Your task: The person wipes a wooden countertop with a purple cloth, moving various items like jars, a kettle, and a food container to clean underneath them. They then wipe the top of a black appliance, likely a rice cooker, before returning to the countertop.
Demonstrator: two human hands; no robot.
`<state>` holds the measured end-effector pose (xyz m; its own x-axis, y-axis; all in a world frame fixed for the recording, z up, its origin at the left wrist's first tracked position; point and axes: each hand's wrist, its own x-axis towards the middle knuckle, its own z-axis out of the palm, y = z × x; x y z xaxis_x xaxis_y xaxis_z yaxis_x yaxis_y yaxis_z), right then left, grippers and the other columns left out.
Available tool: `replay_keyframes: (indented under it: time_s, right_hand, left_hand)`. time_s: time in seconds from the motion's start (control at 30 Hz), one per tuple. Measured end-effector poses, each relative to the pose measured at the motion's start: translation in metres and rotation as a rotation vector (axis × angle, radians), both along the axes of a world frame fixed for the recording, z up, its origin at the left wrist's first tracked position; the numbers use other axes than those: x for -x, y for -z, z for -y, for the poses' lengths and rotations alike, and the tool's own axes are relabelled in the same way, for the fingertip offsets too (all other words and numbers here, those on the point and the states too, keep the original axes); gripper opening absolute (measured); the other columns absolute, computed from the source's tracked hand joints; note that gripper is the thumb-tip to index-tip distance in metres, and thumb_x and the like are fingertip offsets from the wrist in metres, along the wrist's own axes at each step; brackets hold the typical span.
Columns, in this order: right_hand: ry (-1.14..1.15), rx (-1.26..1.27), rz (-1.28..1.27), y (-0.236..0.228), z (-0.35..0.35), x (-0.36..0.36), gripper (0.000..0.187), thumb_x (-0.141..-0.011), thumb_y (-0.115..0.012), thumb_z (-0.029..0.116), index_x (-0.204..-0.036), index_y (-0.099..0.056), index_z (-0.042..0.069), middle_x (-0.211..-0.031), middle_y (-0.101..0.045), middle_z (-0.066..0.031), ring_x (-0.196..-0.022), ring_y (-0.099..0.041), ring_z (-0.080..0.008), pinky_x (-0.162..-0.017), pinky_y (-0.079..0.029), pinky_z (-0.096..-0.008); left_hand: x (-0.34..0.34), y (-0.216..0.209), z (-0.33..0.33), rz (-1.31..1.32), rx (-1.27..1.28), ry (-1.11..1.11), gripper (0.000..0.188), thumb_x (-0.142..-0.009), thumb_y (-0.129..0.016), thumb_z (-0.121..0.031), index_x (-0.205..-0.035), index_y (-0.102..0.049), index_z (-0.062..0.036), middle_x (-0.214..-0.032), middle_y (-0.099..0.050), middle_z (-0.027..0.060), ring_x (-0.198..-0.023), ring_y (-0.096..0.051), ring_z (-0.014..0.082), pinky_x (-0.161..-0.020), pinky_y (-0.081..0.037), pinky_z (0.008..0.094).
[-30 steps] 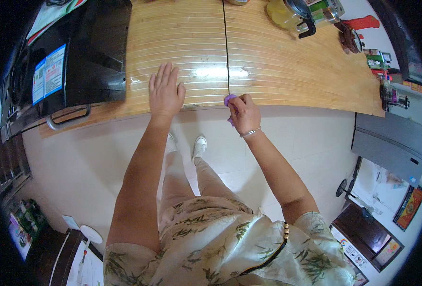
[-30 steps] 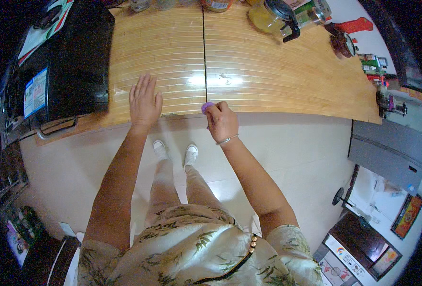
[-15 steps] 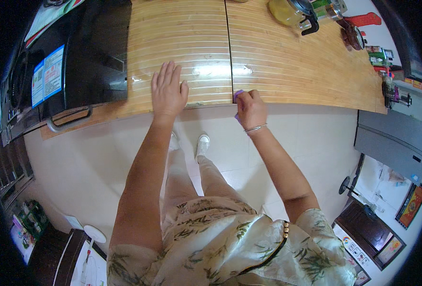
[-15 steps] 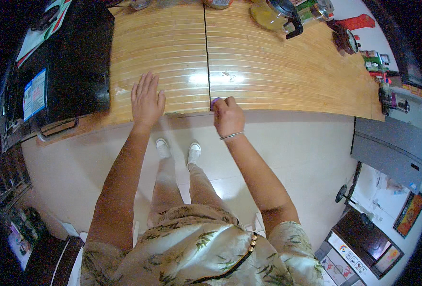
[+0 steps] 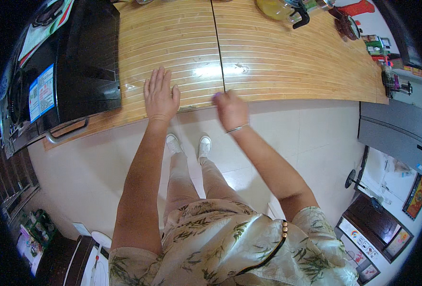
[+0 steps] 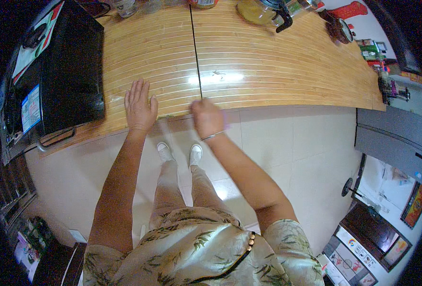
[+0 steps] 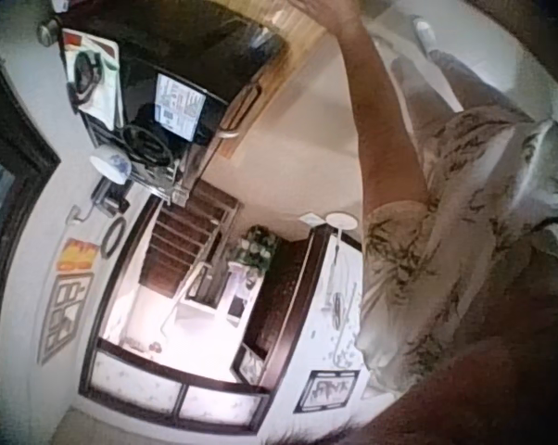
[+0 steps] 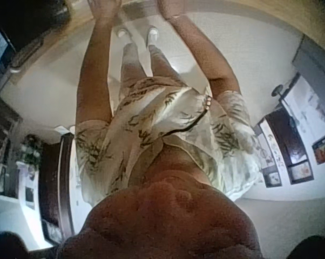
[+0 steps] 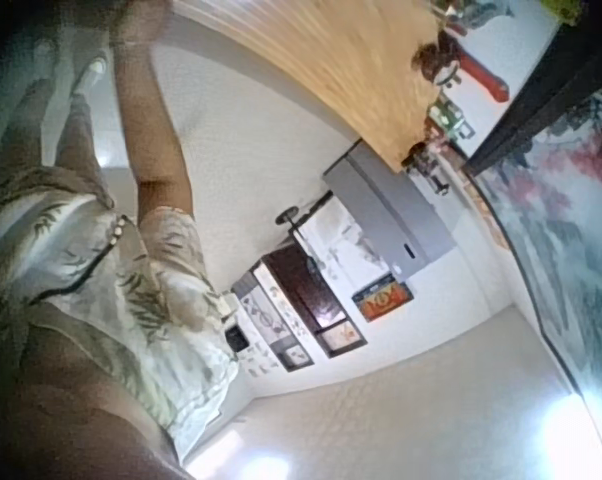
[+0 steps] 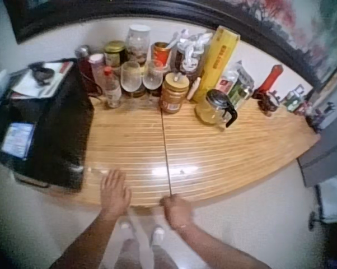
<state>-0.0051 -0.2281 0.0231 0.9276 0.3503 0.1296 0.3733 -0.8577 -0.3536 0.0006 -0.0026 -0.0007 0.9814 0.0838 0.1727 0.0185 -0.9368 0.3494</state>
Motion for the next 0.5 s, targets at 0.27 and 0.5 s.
replay_keyframes:
  time_s: [0.27, 0.5]
  right_hand:
    - [-0.029, -0.014, -0.058, -0.017, 0.017, -0.002, 0.011, -0.075, -0.062, 0.008, -0.086, -0.062, 0.01, -0.08, -0.056, -0.0142, -0.069, -0.061, -0.0331, -0.06, -0.05, -0.0444]
    - [-0.08, -0.039, -0.077, -0.014, -0.031, 0.002, 0.007, -0.079, -0.059, 0.013, -0.084, -0.062, 0.009, -0.082, -0.057, -0.0161, -0.073, -0.063, -0.0331, -0.063, -0.051, -0.0452]
  left_hand:
    - [0.002, 0.003, -0.003, -0.002, 0.0, -0.002, 0.049, -0.089, -0.054, -0.025, -0.134, -0.05, -0.0051, -0.146, -0.043, 0.0137, -0.14, -0.032, 0.0286, -0.116, -0.018, 0.0463]
    - [0.001, 0.004, -0.002, 0.019, 0.006, 0.001, 0.05, -0.088, -0.055, -0.025, -0.134, -0.05, -0.007, -0.147, -0.043, 0.0119, -0.14, -0.032, 0.0269, -0.116, -0.019, 0.0463]
